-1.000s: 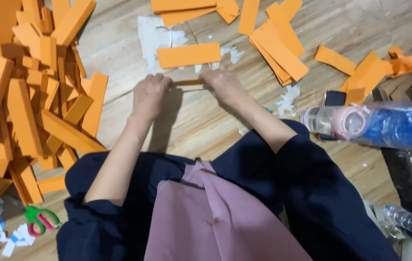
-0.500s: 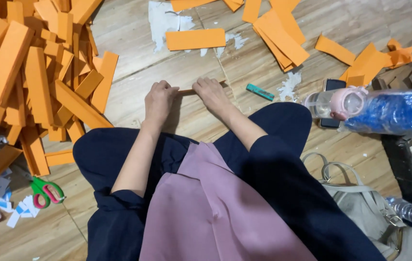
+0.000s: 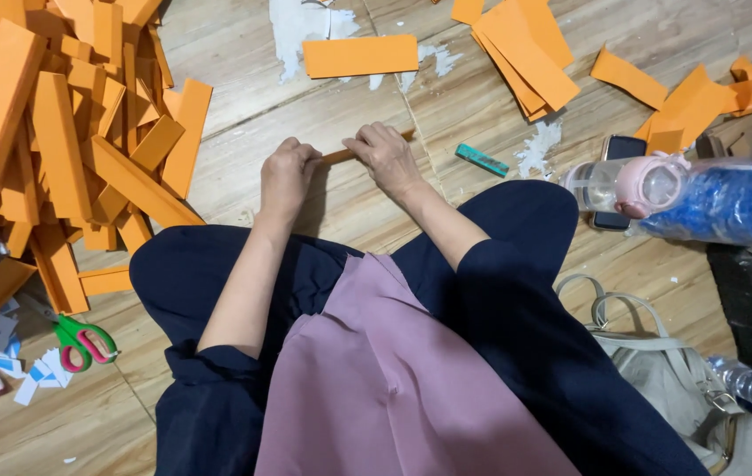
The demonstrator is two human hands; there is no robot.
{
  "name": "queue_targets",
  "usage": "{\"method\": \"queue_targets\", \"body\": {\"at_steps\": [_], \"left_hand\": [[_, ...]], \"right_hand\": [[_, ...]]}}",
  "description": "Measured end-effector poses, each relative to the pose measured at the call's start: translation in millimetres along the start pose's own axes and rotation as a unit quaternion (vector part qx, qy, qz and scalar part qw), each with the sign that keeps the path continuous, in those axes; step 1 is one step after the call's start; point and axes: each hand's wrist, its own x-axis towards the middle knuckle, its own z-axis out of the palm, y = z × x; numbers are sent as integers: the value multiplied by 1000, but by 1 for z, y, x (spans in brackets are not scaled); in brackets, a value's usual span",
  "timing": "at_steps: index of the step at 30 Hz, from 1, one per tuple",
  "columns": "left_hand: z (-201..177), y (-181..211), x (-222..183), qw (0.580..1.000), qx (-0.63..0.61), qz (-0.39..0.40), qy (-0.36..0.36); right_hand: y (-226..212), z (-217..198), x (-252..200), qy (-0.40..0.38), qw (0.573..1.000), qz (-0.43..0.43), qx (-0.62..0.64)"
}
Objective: Folding and creasing orange paper strips manually using a small tool while sitting on the floor.
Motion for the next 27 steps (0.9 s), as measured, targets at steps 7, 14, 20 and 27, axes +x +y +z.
{"method": "queue_targets", "body": {"at_steps": [7, 14, 20, 27], "left_hand": [[14, -18, -15, 975, 187, 109, 41], [37, -13, -41, 987, 154, 33, -19], [26, -2, -39, 993, 16, -115, -21], [23, -3, -22, 948, -58, -306, -69]], "right_hand": [[-5, 5, 0, 41, 995, -60, -72], [-19, 33, -44, -54, 995, 75, -34], [-35, 6, -25, -126, 951, 269, 84], [-21, 22, -22, -180, 907, 358, 130]]}}
